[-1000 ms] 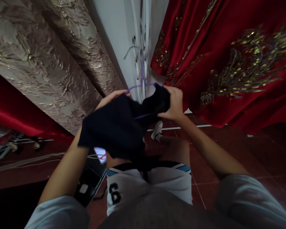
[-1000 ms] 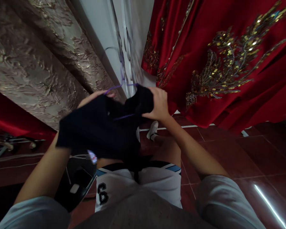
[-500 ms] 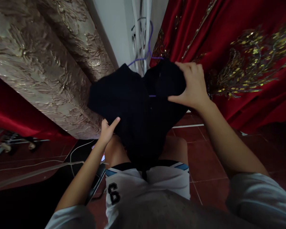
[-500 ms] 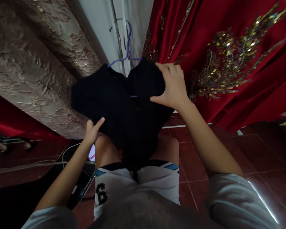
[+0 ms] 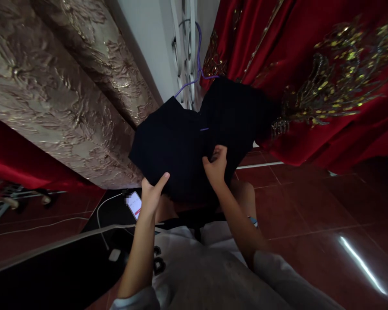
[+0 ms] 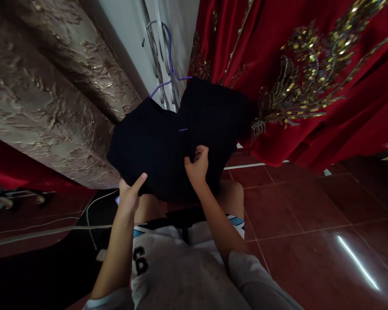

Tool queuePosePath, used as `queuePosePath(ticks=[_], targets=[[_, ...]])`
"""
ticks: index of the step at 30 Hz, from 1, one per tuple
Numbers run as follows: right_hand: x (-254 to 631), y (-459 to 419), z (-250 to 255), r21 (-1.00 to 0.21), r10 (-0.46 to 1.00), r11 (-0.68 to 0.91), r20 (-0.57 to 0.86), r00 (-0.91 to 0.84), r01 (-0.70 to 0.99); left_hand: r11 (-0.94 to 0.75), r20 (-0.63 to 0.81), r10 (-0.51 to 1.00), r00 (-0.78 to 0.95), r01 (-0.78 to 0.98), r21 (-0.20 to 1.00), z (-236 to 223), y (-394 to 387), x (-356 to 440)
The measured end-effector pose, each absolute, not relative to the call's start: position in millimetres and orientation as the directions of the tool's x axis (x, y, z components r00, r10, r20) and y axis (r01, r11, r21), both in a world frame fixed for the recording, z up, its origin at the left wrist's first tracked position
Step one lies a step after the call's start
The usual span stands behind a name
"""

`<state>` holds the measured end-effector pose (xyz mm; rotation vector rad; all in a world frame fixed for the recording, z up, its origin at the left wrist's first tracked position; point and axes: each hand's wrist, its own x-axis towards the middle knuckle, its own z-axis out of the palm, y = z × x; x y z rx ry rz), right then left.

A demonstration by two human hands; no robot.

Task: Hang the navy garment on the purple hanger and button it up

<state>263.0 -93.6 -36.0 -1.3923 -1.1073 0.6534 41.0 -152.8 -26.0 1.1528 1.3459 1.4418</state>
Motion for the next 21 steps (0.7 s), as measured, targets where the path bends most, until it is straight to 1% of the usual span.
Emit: queuePosePath(ticks=[2, 4, 6, 7, 8, 10, 12, 13, 15, 17, 19, 21], targets=[[264.7, -115.2, -46.0, -0.992, 0.936, 0.015, 0.059, 0.346, 0.128, -0.16, 0.17, 0.931, -0.323, 0.057, 0.985, -25.1, -153.1, 46.1], [270.0, -137.2, -47.4, -0.993, 0.973, -0.087, -0.068, 0.221, 0.077, -0.256, 0.301, 0.847, -0.438, 0.161, 0.953, -28.4, -154.8, 54.9], [274.3, -154.9, -42.4, -0.984, 0.983, -0.17, -0.166, 0.077, 0.048, -0.305, 0.411, 0.754, -0.511, 0.282, 0.91, -34.9, -160.9, 68.7], [275.4, -161.2, -38.5, -0.979, 0.98, -0.199, -0.199, 0.023, 0.03, -0.309, 0.441, 0.739, -0.509, 0.325, 0.894, -38.4, -165.6, 77.7], [275.9, -165.7, -34.3, -0.977, 0.977, -0.214, -0.214, -0.013, 0.012, -0.311, 0.452, 0.761, -0.466, 0.348, 0.884, -41.5, -171.0, 87.9], [274.9, -170.4, -26.5, -0.981, 0.98, -0.194, -0.193, -0.044, -0.003, -0.326, 0.419, 0.864, -0.279, 0.324, 0.888, -45.7, -181.9, 110.0], [272.7, -172.1, -21.5, -0.991, 0.991, -0.131, -0.132, -0.016, 0.012, -0.33, 0.361, 0.929, -0.086, 0.253, 0.91, -46.9, -190.1, 131.0], [271.6, -172.9, -20.4, -0.995, 0.995, -0.098, -0.098, 0.01, 0.018, -0.325, 0.34, 0.94, -0.031, 0.223, 0.919, -46.7, -192.7, 140.0], [270.3, -176.1, -20.2, -0.999, 0.996, -0.049, -0.05, 0.08, -0.009, -0.312, 0.322, 0.947, -0.021, 0.196, 0.93, -45.5, -195.1, 152.8], [270.9, -180.6, -20.9, -0.993, 0.993, -0.047, -0.058, 0.102, -0.111, -0.297, 0.314, 0.948, -0.053, 0.206, 0.932, -44.9, -195.0, 158.6], [273.8, -182.1, -18.7, -0.968, 0.993, -0.1, -0.112, 0.038, -0.23, -0.284, 0.307, 0.948, -0.083, 0.218, 0.934, -45.8, -193.0, 159.4], [278.4, -174.7, -9.5, -0.941, 0.989, -0.15, -0.144, -0.043, -0.304, -0.277, 0.308, 0.945, -0.113, 0.228, 0.933, -48.4, -188.8, 158.2]])
